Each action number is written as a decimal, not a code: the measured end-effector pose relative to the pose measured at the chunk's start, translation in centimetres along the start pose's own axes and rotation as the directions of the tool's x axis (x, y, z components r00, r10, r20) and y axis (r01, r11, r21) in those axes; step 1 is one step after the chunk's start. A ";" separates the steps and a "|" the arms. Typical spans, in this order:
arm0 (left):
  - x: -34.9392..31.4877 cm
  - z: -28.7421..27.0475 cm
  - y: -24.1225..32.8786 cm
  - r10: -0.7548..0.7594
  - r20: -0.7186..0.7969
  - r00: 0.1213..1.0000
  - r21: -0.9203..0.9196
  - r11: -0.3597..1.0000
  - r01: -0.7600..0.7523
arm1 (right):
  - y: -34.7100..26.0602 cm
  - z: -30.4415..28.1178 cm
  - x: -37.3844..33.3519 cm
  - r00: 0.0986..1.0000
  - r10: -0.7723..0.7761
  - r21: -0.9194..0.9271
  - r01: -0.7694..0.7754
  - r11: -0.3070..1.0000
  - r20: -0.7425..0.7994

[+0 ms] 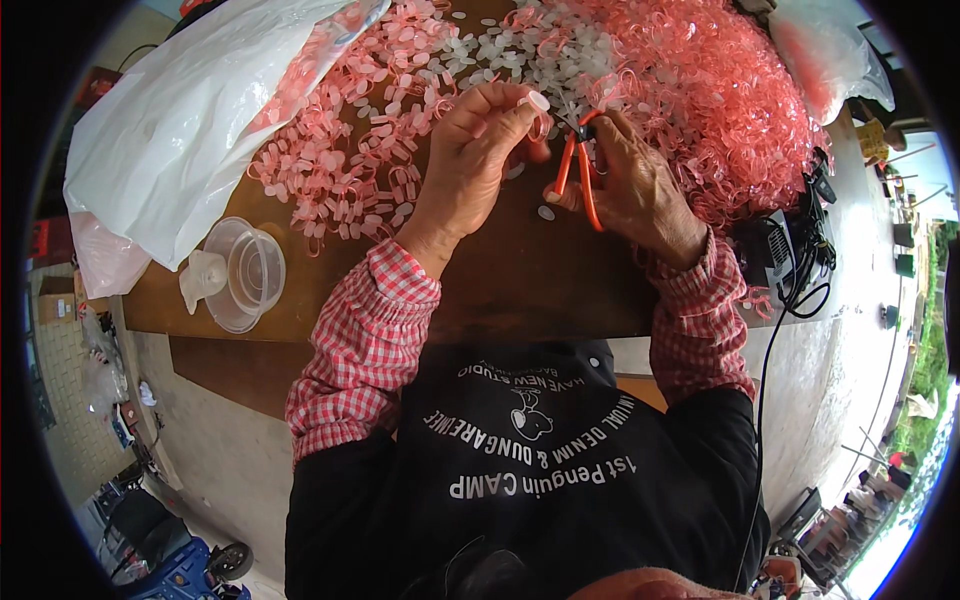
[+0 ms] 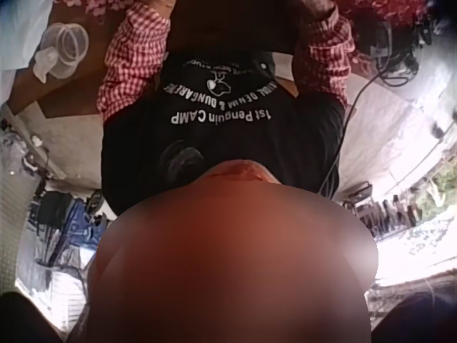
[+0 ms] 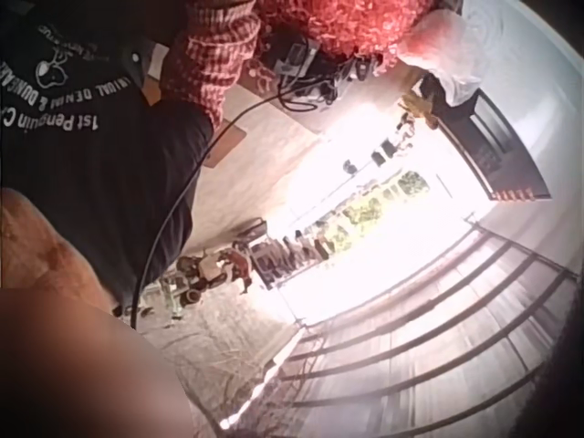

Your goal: The recorder uses scissors to trim excess plastic from small artificial flower components at a table.

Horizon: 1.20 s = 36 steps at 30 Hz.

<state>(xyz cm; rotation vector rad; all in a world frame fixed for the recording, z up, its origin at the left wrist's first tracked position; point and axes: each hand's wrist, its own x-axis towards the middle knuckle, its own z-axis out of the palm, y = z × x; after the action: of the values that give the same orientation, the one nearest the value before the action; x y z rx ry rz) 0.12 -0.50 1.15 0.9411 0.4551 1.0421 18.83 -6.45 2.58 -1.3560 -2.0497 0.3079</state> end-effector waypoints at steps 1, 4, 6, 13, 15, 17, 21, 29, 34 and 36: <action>0.0 -0.1 -0.1 0.007 -0.016 1.000 0.034 0.999 -0.006 | -0.1 0.0 0.0 1.000 0.013 0.019 -0.013 1.000 -0.001; 0.0 0.1 -0.4 0.057 -0.022 0.998 0.117 0.992 -0.054 | -0.3 0.1 0.3 0.997 -0.055 -0.065 0.052 0.997 -0.053; 0.0 0.4 -0.4 0.090 -0.006 0.996 0.142 0.986 -0.088 | -0.4 0.0 0.2 0.998 -0.042 -0.067 0.040 0.997 -0.038; -0.1 0.8 -0.4 0.244 0.035 0.969 0.402 0.884 -0.237 | -0.2 0.5 0.1 0.994 -0.088 -0.064 0.084 0.994 -0.068; 0.0 0.5 -0.7 0.245 0.026 0.969 0.418 0.878 -0.233 | -0.3 0.7 -0.1 0.994 -0.073 -0.132 0.062 0.989 -0.079; 0.1 0.2 -0.8 0.247 0.014 0.969 0.435 0.871 -0.228 | -0.6 0.8 -0.1 0.994 -0.061 -0.195 0.043 0.980 -0.090; 0.0 -0.2 -0.5 0.232 0.034 0.972 0.499 0.839 -0.218 | -1.7 0.9 0.2 0.998 0.019 -0.236 -0.034 0.971 -0.063; -0.3 0.2 0.1 0.192 -0.011 0.981 0.501 0.851 -0.161 | -1.2 1.2 0.1 0.996 0.047 -0.260 -0.066 0.963 -0.079; 0.3 -0.5 0.1 0.265 -0.047 0.963 0.451 0.866 -0.217 | -0.1 0.4 -0.1 0.986 0.160 -0.059 -0.163 0.985 -0.054; 0.2 -0.4 -0.1 0.252 -0.017 0.968 0.400 0.889 -0.224 | 0.0 0.2 0.3 0.964 0.251 0.081 -0.244 0.966 -0.085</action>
<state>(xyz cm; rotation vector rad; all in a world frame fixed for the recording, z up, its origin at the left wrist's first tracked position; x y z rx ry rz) -0.04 -0.16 0.90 1.3514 0.6351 1.2340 18.66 -6.20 2.58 -1.5557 -1.7766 0.4119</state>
